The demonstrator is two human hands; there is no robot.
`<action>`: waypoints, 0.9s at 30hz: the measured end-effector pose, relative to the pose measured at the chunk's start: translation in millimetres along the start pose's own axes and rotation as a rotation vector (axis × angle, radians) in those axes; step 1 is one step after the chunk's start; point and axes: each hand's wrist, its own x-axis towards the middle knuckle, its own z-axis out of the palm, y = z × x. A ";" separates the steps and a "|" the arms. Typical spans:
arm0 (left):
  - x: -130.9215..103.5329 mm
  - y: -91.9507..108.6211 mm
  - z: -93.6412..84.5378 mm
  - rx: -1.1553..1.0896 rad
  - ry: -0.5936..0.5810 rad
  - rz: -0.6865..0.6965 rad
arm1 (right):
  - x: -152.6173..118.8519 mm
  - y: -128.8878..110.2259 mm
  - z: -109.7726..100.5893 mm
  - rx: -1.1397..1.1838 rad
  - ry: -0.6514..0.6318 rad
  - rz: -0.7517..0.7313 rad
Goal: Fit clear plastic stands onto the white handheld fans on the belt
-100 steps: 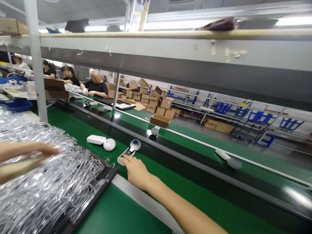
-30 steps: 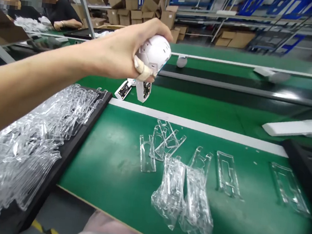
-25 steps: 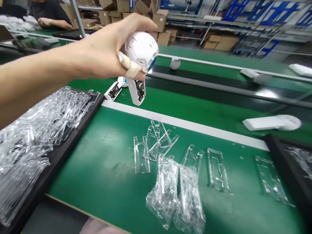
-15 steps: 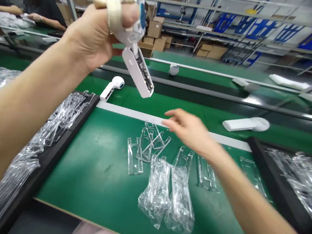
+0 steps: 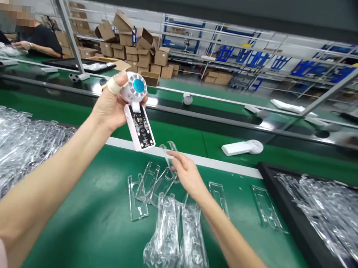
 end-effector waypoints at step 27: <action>-7.0 -76.9 34.9 0.167 -0.157 -0.269 | 32.4 -35.5 -30.8 -0.258 0.280 -0.239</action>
